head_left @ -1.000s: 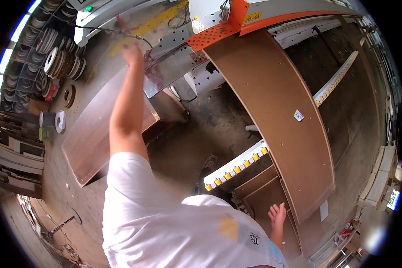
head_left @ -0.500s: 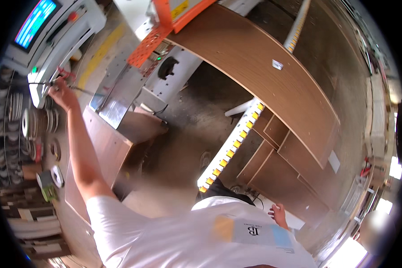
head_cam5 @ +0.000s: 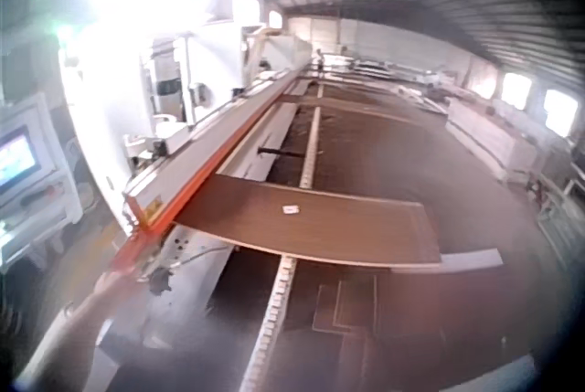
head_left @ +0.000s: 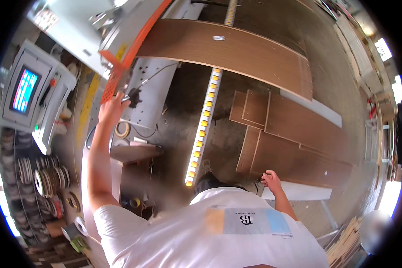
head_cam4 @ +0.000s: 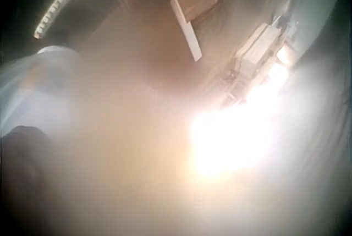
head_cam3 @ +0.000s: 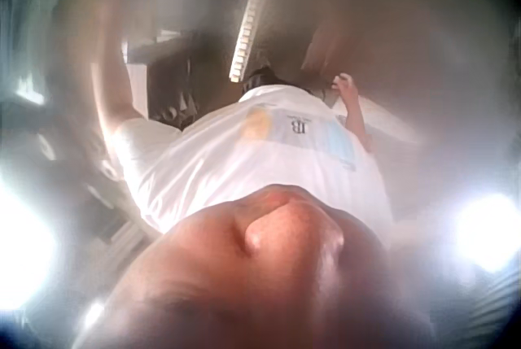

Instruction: The person repeatedly picks up large rectangular wooden boards from a stack on the floor and places them onto a conveyor belt of an edge banding machine. The boards are fed through the machine one at a time to apply a strip of material to their edges. The person handles the boards by hand, positioning them carefully for the machine to process.

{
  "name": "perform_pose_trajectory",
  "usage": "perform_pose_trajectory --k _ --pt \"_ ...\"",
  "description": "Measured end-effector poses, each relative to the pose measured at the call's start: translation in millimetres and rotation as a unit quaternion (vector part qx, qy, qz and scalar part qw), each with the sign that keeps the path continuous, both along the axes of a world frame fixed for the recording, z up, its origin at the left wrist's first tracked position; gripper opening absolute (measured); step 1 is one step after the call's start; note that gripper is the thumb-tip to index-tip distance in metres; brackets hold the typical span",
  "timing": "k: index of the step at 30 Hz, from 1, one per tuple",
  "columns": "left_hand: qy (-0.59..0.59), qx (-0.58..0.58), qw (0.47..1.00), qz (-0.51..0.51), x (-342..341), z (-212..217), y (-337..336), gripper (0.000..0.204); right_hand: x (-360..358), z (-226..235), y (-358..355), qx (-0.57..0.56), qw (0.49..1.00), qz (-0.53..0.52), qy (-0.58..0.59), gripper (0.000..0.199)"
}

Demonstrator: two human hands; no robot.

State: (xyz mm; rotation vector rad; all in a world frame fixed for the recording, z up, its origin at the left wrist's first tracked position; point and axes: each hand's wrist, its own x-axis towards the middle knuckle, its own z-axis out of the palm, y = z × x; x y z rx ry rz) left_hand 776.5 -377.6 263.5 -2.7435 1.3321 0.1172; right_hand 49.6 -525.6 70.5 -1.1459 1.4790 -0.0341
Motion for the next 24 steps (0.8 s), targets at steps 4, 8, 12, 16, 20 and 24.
perform_pose_trajectory --k 4,8,12,16,20,24 --pt "0.071 -0.032 0.995 -0.058 -76 -6 -58 0.041 -78 -22 43 0.037 0.997 -0.053 0.05 0.046" --pt "0.09 -0.005 0.988 -0.124 -165 -18 -94 0.041 -158 -61 103 0.054 0.984 -0.14 0.095 0.04" --pt "0.128 0.04 0.979 -0.151 -267 -59 -112 0.038 -229 -102 161 0.074 0.975 -0.208 0.015 0.036" --pt "0.132 0.194 0.946 -0.222 -349 -118 -84 0.04 -257 -123 204 0.08 0.961 -0.262 0.026 0.035" --pt "0.119 0.238 0.911 -0.314 -436 -180 -50 0.037 -264 -138 225 0.042 0.959 -0.28 -0.032 0.034" --pt "0.145 0.208 0.904 -0.343 -486 -213 -52 0.036 -283 -143 232 0.028 0.958 -0.273 -0.082 0.034"
